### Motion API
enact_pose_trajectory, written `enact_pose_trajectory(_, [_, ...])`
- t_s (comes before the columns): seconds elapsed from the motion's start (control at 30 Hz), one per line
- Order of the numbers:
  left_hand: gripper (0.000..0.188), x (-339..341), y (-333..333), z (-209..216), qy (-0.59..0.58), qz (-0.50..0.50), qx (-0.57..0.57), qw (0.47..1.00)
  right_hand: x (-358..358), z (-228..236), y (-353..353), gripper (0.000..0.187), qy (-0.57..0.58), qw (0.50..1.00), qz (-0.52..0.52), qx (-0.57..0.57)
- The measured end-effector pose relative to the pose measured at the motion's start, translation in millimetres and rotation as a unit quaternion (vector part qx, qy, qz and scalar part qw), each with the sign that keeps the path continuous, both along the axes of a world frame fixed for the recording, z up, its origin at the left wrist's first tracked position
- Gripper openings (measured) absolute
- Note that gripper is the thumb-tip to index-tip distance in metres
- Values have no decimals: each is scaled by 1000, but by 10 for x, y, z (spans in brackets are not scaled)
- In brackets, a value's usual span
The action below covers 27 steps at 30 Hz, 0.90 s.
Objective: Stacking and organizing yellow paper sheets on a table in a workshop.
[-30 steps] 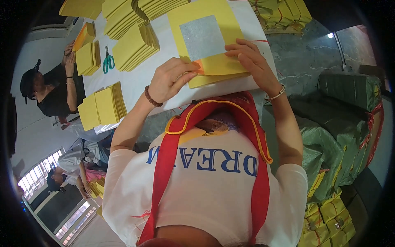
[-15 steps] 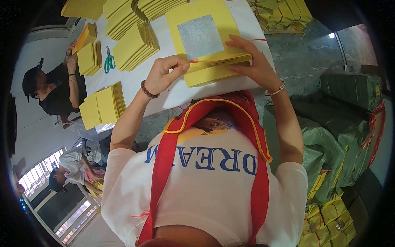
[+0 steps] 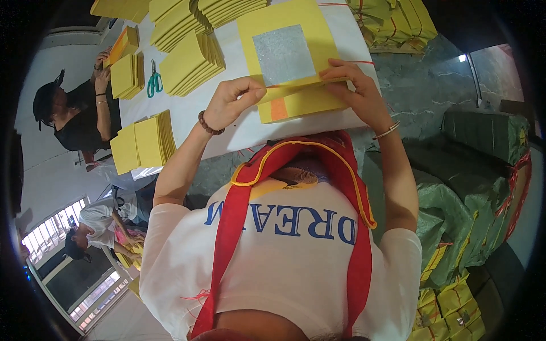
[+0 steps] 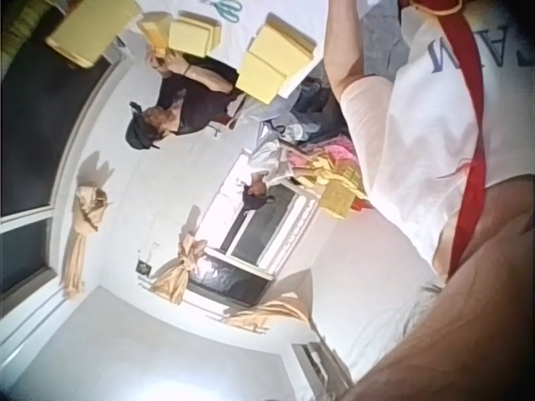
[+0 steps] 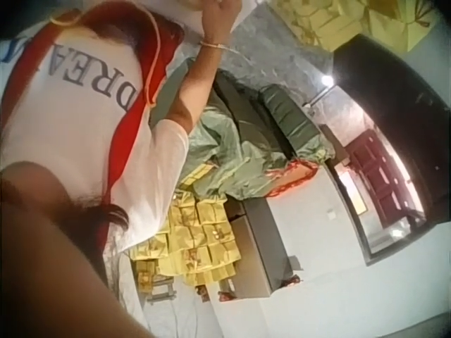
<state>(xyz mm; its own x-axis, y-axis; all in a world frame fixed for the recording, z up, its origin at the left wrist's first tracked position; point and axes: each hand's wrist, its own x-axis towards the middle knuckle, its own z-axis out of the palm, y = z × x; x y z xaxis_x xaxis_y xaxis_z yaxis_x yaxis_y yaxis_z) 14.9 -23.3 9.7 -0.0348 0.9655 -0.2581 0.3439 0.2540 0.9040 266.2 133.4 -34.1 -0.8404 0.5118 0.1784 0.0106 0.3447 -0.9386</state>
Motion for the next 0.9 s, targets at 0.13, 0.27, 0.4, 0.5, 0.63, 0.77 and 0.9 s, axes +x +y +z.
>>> enact_pose_trajectory(0.13, [33, -16, -17, 68, 181, -54, 254, 948, -5, -98, -18, 27, -2, 988, -65, -138])
enact_pose_trajectory(0.27, [47, -7, -12, -103, 447, -58, 284, 846, 13, -41, 50, 28, 14, 997, -42, -61])
enact_pose_trajectory(0.4, [41, 5, -56, -11, 475, -47, 337, 812, -54, 250, -53, 33, 2, 965, -114, 236])
enact_pose_trajectory(0.5, [36, 23, -170, 72, 455, -100, 344, 815, -14, 322, -85, 30, -21, 936, -99, 338])
enact_pose_trajectory(0.63, [24, 111, -274, 58, 362, -92, 339, 864, 84, 327, -70, 27, -31, 925, -13, 379])
enact_pose_trajectory(0.77, [18, 167, -223, 63, 245, -4, 237, 940, 61, 303, -118, 24, -87, 968, -30, 234])
enact_pose_trajectory(0.9, [25, 112, -1, -61, 67, 141, 70, 985, -96, 336, -173, 30, -82, 985, -151, -34])
